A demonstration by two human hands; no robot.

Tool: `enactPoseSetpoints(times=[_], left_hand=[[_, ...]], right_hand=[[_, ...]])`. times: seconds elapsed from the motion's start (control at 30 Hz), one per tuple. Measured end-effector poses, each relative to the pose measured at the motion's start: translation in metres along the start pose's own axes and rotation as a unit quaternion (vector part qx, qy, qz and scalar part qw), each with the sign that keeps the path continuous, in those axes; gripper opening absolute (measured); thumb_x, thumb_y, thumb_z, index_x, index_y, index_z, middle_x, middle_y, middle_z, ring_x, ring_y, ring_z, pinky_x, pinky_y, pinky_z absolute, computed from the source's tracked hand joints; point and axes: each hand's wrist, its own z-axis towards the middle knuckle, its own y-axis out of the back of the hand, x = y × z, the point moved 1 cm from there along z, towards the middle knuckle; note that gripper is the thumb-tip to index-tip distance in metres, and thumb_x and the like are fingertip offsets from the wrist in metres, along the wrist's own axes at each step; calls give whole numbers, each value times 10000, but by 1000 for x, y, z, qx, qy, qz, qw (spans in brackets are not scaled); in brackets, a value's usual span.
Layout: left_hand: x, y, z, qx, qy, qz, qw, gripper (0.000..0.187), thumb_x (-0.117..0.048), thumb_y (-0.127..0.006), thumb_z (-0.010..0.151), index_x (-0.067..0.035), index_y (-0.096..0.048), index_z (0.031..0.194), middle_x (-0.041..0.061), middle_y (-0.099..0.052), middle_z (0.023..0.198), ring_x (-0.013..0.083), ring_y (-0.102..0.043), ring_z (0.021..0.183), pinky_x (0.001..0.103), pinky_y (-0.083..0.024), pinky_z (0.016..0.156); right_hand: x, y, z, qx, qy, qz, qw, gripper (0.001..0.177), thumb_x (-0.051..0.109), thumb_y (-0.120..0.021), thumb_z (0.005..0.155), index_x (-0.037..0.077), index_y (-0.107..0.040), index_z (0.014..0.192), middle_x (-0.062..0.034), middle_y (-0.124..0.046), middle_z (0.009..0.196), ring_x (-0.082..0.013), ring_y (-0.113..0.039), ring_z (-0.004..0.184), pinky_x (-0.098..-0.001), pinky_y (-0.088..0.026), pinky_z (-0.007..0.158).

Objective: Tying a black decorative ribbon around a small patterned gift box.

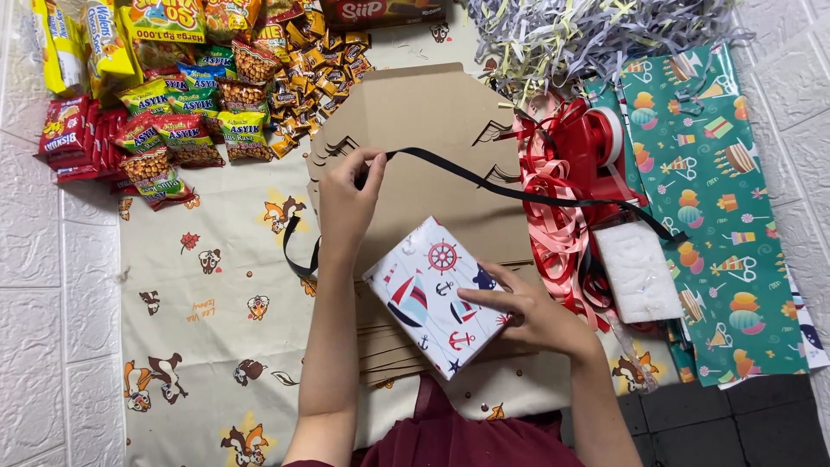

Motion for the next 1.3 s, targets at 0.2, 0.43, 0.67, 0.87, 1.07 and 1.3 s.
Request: enactPoseSetpoints(times=[0.2, 0.43, 0.67, 0.87, 1.07, 1.3], left_hand=[[-7, 9, -16, 44, 45, 24, 998, 129, -230, -606, 907, -156, -696, 852, 22, -508, 468, 128, -447, 457, 249, -399, 504], [-41, 19, -30, 94, -4, 65, 993, 123, -248, -632, 894, -184, -710, 824, 23, -545, 463, 157, -481, 431, 262, -422, 490], [-76, 21, -35, 190, -37, 57, 979, 123, -213, -623, 874, -136, -715, 847, 53, -593, 482, 202, -563, 448, 292, -474, 535], [-69, 31, -32, 179, -45, 63, 981, 115, -204, -626, 890, -133, -713, 865, 49, -604, 488, 182, -583, 446, 272, -469, 534], [-74, 32, -34, 195, -61, 55, 977, 101, -194, -641, 886, -124, -713, 870, 63, -607, 499, 181, -593, 451, 259, -475, 524], [-69, 41, -36, 188, -41, 56, 980, 99, -216, -647, 889, -145, -716, 886, 55, -603, 499, 166, -598, 459, 247, -478, 516]], right_hand=[[7, 20, -3, 54, 38, 4, 998, 693, 225, -843, 643, 172, -591, 1287, -258, -323, 1457, -496, -421, 1237, -596, -342, 1004], [-17, 25, 39, -378, 25, -218, 899, 383, 260, -732, 831, 211, -642, 1201, 10, -565, 1195, -210, -524, 1124, -378, -363, 995], [-7, 9, 84, -370, 55, -216, 902, 362, 253, -629, 930, 180, -558, 1278, -12, -567, 1202, -219, -502, 1160, -466, -164, 1079], [14, 41, 73, -294, 41, -75, 952, 169, 210, -573, 950, 223, -685, 1075, 55, -694, 897, -154, -648, 910, -331, -413, 912], [8, 27, 74, -240, 54, -79, 966, 484, 291, -604, 908, 151, -490, 1358, -106, -526, 1295, -333, -438, 1253, -500, -235, 1049], [-20, 40, 73, -224, 50, -23, 973, 114, 273, -696, 854, 171, -687, 904, 20, -698, 881, -177, -653, 928, -390, -298, 1027]])
